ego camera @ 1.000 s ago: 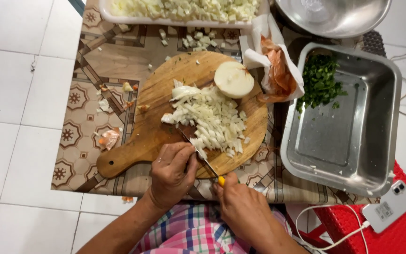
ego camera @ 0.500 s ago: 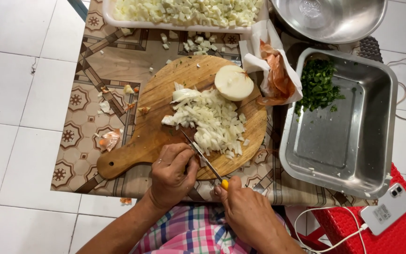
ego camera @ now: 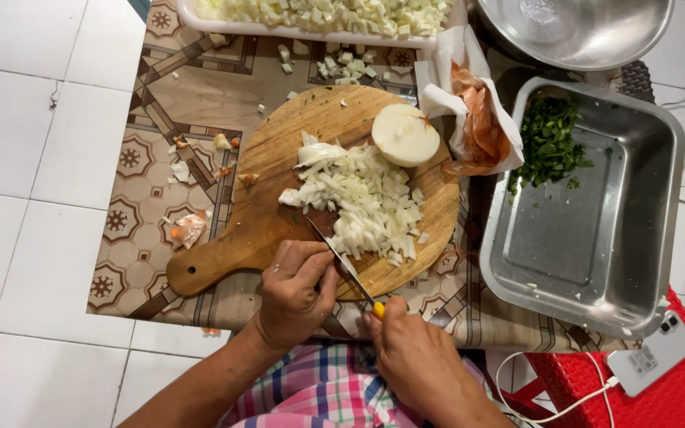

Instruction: Dicing an onion on a wooden cutting board using a small knife in a food preparation area.

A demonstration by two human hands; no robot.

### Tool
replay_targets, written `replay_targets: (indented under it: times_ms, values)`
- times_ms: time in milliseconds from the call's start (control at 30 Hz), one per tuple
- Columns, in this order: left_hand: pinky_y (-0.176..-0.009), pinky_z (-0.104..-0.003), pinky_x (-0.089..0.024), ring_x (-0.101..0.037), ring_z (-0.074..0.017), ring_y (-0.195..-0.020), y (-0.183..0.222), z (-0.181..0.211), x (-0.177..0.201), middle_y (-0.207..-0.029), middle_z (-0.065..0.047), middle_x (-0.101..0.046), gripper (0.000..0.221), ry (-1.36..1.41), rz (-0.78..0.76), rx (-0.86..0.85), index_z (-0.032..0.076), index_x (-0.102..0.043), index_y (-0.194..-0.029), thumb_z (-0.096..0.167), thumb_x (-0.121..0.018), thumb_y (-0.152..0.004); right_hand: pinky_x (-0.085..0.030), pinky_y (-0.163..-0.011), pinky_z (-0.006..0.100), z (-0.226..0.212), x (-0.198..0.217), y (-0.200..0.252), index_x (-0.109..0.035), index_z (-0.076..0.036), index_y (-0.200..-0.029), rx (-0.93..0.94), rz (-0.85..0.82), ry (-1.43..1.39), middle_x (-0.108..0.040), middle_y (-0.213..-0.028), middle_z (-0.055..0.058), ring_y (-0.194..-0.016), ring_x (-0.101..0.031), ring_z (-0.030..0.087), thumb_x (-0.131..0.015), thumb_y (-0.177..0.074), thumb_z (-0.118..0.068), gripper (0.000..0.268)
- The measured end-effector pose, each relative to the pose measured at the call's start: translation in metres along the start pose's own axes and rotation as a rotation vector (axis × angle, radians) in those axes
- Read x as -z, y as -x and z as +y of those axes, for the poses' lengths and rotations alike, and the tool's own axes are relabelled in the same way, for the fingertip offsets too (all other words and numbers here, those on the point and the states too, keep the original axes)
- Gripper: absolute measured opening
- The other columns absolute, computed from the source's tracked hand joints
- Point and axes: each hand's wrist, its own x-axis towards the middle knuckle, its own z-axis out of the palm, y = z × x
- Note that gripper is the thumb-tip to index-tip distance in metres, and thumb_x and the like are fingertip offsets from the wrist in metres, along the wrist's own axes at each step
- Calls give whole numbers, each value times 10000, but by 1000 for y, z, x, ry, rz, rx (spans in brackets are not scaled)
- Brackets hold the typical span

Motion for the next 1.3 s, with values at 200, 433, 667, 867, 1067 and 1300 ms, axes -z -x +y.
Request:
replay_targets:
  times_ms: [200, 433, 667, 867, 1067, 1300]
  values:
    - [-715, -364, -552, -613, -290, -796, -1, 6, 0, -962, -158, -659, 89, -36, -5, 16, -67, -695, -934, -118, -691, -861, -483, -781, 565, 8, 2, -3, -426, -159, -1104, 16, 53, -1, -690, -1015, 176, -954, -658, 471, -304, -1085, -557, 417]
    - [-813, -352, -638, -637, -322, -1010, -27, -37, 19, -1231, -161, -660, 327, -303, -96, 224, 17, -664, -1209, -62, -669, -891, -457, -647, 517, 15, 10, 6, -392, -166, -1048, 87, 110, -34, -666, -783, 92, -719, -643, 387, -312, -1083, -560, 404]
    - [-759, -368, -573, -620, -254, -851, -32, -68, 17, -923, -110, -664, 45, -358, -316, 159, 45, -682, -943, 61, -712, -914, -503, -667, 310, 3, 15, 8, -432, -228, -1122, 1, -68, -31, -566, -791, -81, -674, -532, 106, -276, -1106, -534, 344]
    - [-743, -340, -564, -640, -186, -839, -24, -34, 37, -935, -59, -695, 110, -237, -472, 448, 96, -717, -985, 164, -686, -904, -466, -694, 489, 13, 17, 3, -421, -170, -1045, 33, 53, -71, -661, -835, 93, -758, -643, 341, -272, -1083, -553, 412]
    - [-819, -412, -467, -626, -211, -952, -12, -44, 36, -1012, -34, -758, 186, -220, -420, 198, 143, -770, -996, 179, -806, -816, -474, -646, 385, 9, 11, 8, -405, -205, -1100, 62, 26, -99, -552, -707, -21, -622, -519, 166, -238, -1094, -509, 347]
    - [-725, -387, -418, -586, -236, -862, 5, -11, 11, -889, -65, -712, 109, -209, -135, 141, 70, -760, -907, 74, -811, -810, -499, -724, 517, 6, -3, 11, -363, -200, -1070, 48, 36, -42, -709, -826, 66, -752, -671, 369, -262, -1095, -531, 347]
